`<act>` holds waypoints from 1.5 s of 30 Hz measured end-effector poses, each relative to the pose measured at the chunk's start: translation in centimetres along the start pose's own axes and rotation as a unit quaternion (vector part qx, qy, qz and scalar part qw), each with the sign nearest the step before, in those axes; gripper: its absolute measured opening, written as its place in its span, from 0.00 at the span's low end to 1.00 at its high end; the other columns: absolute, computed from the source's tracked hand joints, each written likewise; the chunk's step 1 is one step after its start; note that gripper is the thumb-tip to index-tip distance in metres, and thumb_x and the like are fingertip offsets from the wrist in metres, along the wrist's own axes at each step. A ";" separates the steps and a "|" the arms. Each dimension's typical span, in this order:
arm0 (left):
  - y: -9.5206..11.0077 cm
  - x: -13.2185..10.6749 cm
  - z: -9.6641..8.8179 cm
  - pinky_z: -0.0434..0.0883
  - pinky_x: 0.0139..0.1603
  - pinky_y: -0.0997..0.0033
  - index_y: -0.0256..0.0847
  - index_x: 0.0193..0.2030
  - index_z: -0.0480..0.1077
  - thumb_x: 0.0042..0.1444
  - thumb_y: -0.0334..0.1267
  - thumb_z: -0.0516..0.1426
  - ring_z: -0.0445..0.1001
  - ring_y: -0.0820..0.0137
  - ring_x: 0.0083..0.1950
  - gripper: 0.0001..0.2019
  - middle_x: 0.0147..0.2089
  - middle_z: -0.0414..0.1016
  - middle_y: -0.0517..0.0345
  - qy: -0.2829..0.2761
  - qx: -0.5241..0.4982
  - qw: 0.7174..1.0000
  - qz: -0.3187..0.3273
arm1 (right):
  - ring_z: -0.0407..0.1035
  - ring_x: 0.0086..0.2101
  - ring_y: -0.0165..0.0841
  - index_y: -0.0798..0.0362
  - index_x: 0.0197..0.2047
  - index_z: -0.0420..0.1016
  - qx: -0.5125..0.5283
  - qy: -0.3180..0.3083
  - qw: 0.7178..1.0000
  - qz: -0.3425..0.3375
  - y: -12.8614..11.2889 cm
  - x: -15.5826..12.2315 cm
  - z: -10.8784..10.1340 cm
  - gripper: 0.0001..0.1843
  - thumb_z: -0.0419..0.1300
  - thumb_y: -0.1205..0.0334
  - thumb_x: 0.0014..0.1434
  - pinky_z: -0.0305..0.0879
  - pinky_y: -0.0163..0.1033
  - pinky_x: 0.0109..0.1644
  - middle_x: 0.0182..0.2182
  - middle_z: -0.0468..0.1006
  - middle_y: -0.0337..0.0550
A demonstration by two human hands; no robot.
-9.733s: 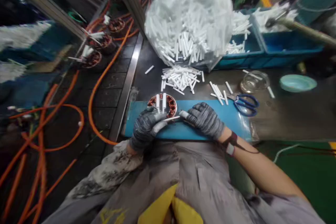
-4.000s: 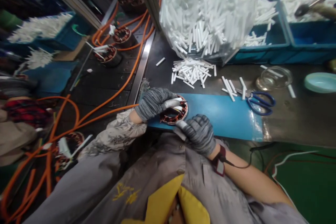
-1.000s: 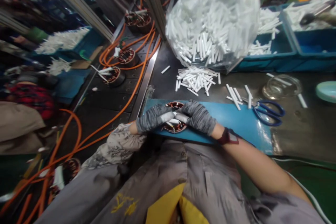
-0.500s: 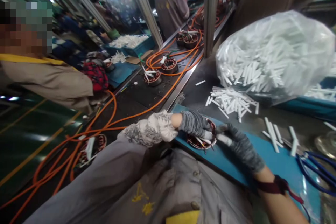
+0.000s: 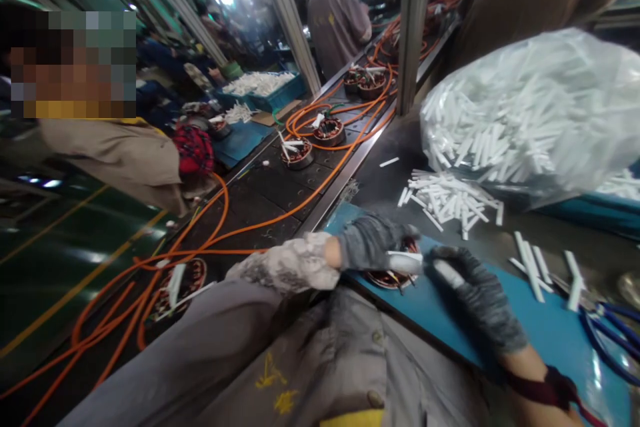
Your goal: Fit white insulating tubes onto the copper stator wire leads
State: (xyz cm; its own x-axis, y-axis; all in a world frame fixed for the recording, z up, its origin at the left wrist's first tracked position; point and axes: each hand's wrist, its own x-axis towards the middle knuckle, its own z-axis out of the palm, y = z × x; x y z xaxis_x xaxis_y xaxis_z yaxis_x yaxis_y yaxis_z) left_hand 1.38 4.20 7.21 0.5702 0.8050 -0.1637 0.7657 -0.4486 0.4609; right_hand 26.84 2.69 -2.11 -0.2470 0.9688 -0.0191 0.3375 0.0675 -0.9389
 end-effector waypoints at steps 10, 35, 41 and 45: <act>-4.1 -4.9 4.7 0.80 0.54 0.51 0.37 0.75 0.62 0.53 0.45 0.71 0.82 0.46 0.54 0.44 0.57 0.80 0.36 0.164 0.105 0.974 0.118 | 0.73 0.52 0.55 0.58 0.48 0.85 -0.399 0.244 0.882 0.060 -1.4 -0.5 -11.8 0.19 0.60 0.56 0.63 0.66 0.57 0.60 0.48 0.82 0.65; -2.1 -5.6 6.9 0.80 0.61 0.52 0.40 0.67 0.67 0.62 0.40 0.61 0.82 0.57 0.55 0.26 0.60 0.80 0.47 0.287 -0.183 0.937 -0.075 | 0.77 0.37 0.38 0.52 0.48 0.84 -0.151 0.026 0.979 -0.136 -7.3 2.2 0.1 0.15 0.62 0.54 0.65 0.76 0.44 0.45 0.39 0.84 0.47; -1.6 -5.6 6.6 0.77 0.65 0.49 0.42 0.62 0.70 0.66 0.40 0.59 0.80 0.53 0.58 0.19 0.58 0.81 0.49 0.294 -0.114 0.948 -0.047 | 0.79 0.43 0.42 0.49 0.53 0.85 -0.223 -0.151 0.947 -0.176 -7.5 5.6 -1.1 0.17 0.59 0.54 0.69 0.73 0.46 0.51 0.44 0.85 0.48; -1.4 -5.5 6.2 0.77 0.63 0.44 0.43 0.60 0.73 0.61 0.44 0.64 0.81 0.49 0.56 0.21 0.54 0.82 0.46 0.262 -0.047 0.963 -0.036 | 0.78 0.40 0.39 0.50 0.49 0.86 -0.199 -0.229 0.945 -0.126 -8.0 6.9 -0.9 0.19 0.58 0.50 0.69 0.74 0.42 0.47 0.42 0.86 0.45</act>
State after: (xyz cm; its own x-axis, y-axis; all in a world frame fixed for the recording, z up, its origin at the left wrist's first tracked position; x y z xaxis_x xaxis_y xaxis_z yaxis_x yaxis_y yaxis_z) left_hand -0.99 -2.04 2.11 0.2700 0.9290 0.2531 0.7534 -0.3675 0.5453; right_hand 23.24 9.02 5.53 -0.7008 0.7119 -0.0448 0.5081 0.4541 -0.7319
